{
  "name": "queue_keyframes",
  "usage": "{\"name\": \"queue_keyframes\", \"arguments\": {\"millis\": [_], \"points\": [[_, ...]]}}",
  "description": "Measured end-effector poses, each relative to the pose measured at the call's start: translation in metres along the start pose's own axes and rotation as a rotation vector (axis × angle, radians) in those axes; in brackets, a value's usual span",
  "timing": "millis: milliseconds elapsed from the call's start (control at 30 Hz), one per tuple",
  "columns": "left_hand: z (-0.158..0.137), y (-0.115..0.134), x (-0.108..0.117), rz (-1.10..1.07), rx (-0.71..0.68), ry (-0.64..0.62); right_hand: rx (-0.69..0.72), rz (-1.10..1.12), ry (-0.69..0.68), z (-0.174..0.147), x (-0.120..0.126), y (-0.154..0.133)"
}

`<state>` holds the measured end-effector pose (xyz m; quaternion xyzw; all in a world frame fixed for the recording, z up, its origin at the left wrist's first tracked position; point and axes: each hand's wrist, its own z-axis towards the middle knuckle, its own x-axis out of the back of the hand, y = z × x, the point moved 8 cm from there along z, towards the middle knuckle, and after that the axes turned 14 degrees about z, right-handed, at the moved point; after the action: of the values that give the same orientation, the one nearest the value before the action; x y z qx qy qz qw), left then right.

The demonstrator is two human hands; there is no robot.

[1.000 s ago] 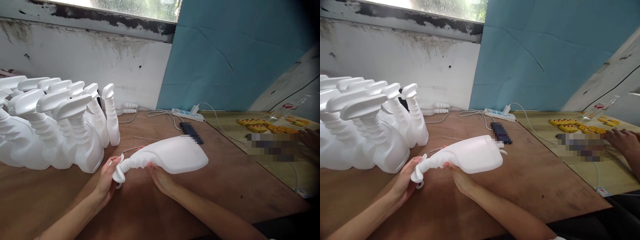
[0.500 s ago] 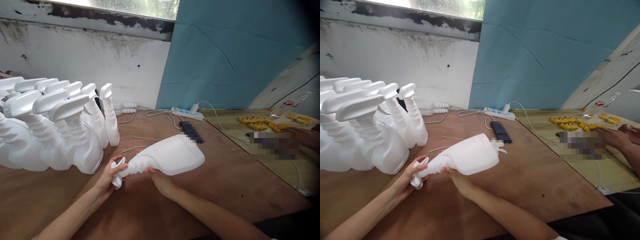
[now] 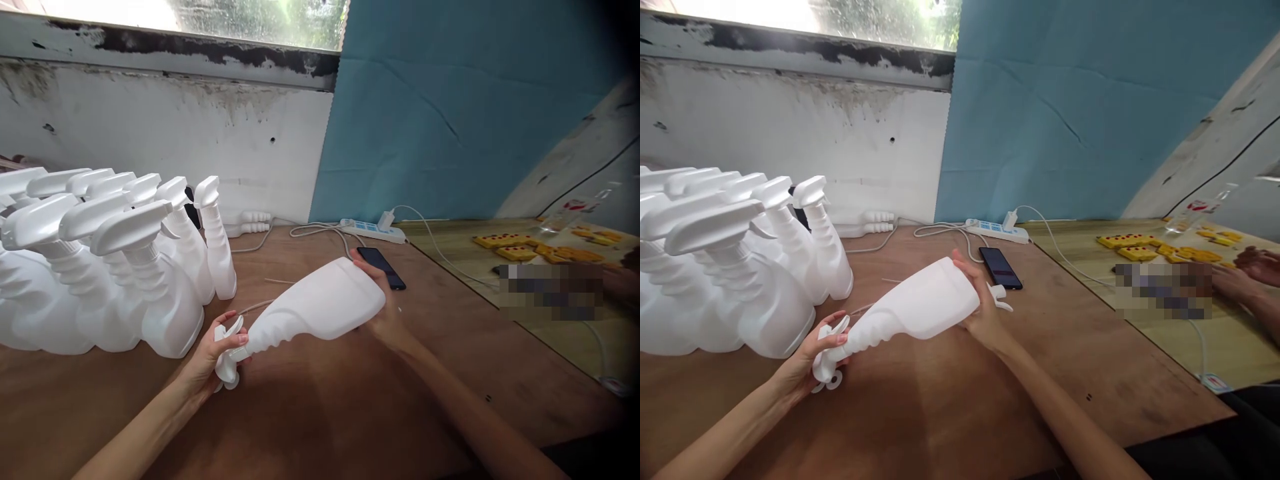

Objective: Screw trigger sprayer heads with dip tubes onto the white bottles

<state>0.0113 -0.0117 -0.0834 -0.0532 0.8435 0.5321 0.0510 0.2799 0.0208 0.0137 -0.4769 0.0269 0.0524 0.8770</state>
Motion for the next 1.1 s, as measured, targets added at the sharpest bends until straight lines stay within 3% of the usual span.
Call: {"name": "queue_keyframes", "arguments": {"millis": [233, 467, 667, 933, 1100], "points": [[0.011, -0.007, 0.014, -0.049, -0.013, 0.124, -0.086, -0.051, 0.042, 0.004, 0.013, 0.014], [0.001, -0.002, 0.007, -0.060, -0.033, 0.053, -0.188, 0.001, 0.136, 0.000, 0.029, 0.048], [-0.007, -0.001, -0.002, -0.115, 0.026, -0.029, -0.230, 0.013, 0.160, -0.001, 0.032, 0.052], [0.009, -0.012, 0.015, -0.114, 0.027, 0.147, -0.195, 0.020, 0.121, -0.003, 0.033, 0.059], [0.011, -0.013, 0.015, -0.165, 0.023, 0.175, -0.213, 0.000, 0.110, -0.006, 0.034, 0.061]]}}
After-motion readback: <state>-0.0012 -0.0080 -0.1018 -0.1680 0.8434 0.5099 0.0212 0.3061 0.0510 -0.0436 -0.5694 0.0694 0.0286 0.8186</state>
